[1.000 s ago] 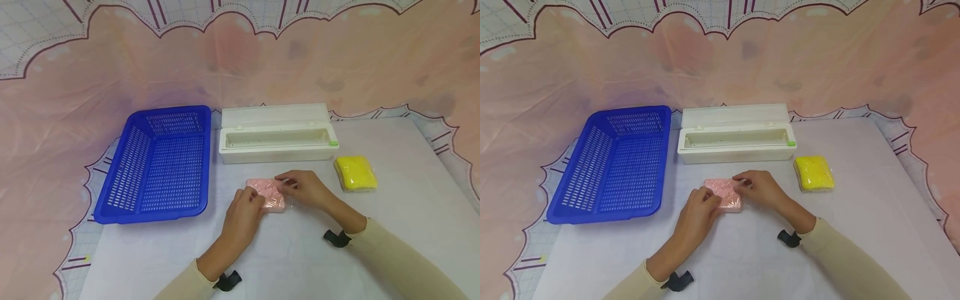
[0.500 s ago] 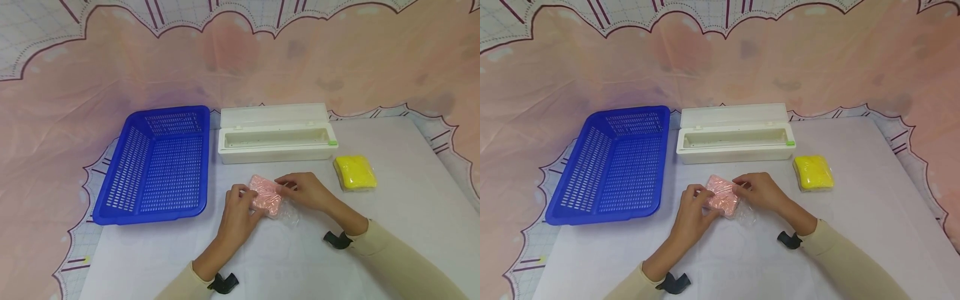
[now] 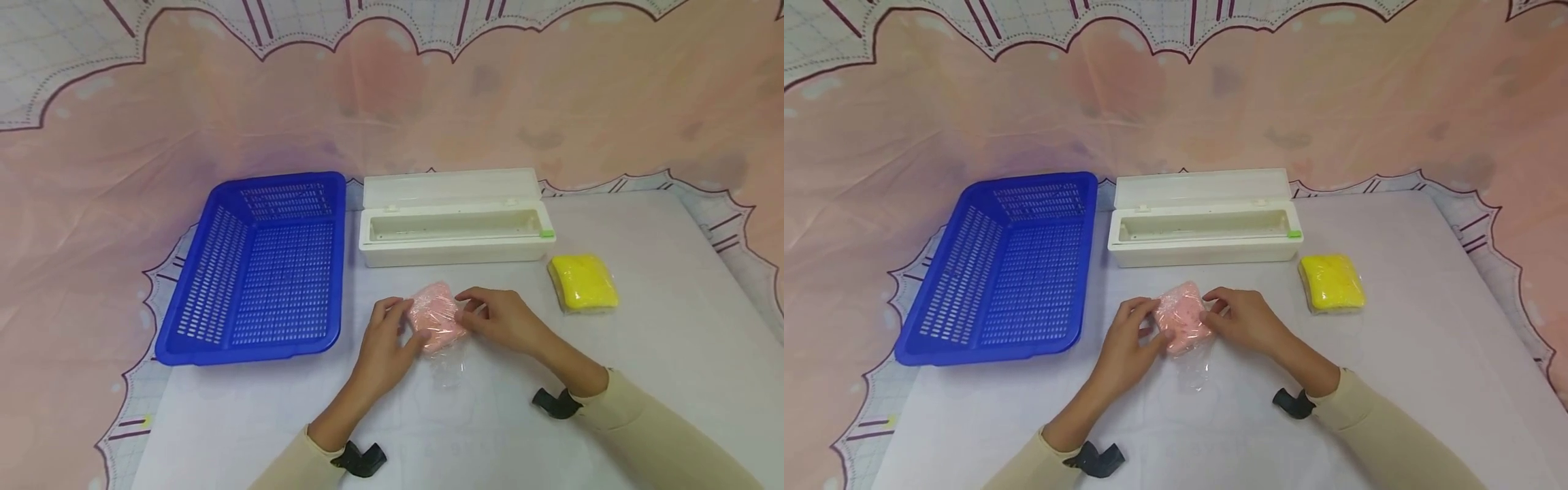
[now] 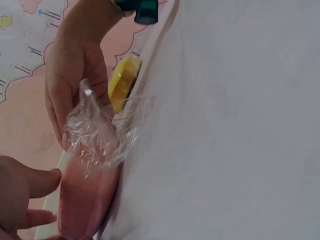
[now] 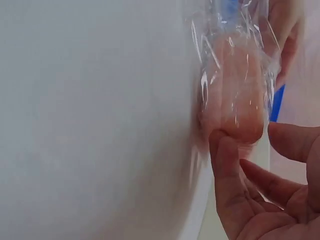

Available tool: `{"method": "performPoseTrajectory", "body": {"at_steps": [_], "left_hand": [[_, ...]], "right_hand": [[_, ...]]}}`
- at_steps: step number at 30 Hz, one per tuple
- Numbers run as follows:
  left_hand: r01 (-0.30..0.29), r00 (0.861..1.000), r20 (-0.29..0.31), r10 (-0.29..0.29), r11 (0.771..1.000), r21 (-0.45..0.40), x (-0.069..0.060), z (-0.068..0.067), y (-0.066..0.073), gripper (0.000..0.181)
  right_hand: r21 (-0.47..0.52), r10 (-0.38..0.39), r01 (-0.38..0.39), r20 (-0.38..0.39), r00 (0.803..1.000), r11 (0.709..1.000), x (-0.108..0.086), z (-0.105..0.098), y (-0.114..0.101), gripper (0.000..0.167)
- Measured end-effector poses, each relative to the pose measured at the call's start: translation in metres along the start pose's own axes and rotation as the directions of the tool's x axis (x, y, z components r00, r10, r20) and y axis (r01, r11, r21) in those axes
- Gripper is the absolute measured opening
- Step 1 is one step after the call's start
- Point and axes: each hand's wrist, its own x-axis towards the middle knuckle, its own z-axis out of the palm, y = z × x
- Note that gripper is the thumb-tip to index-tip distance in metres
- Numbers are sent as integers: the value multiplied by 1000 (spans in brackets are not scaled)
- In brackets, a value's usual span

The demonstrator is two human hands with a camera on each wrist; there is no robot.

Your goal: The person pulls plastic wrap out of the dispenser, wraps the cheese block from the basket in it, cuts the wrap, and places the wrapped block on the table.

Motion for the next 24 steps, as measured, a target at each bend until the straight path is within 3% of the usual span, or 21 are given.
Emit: {"method": "performPoseTrajectory", "body": {"at_steps": [5,9,11,14,16,19,22,24], "left_hand": [[-42,998,43,44,998,-44,13,1,-6,55],[82,996,54,-76,988,-130,9,-2,-5,53],[154,988,52,-148,978,-140,0,-3,-3,48],[233,971,88,-222,961,-147,-12,-6,1,36],[273,958,139,-250,945,-181,-18,-7,4,31],[341,932,225,-285,899,-274,-22,-5,8,33],[398,910,257,-324,858,-325,-23,-3,10,41],[402,910,253,-330,853,-334,-23,-3,12,46]], "right_hand": [[43,49,-51,39,998,998,-2,4,-2,34],[146,171,-181,77,982,973,-8,5,-5,44],[259,253,-281,137,958,924,-13,7,-7,53],[442,325,-407,250,912,800,-23,12,-10,63],[546,318,-447,319,893,709,-29,16,-10,67],[660,265,-455,373,889,598,-34,21,-11,69],[719,225,-446,387,894,533,-36,25,-11,72],[725,225,-443,383,896,527,-36,26,-12,74]]}}
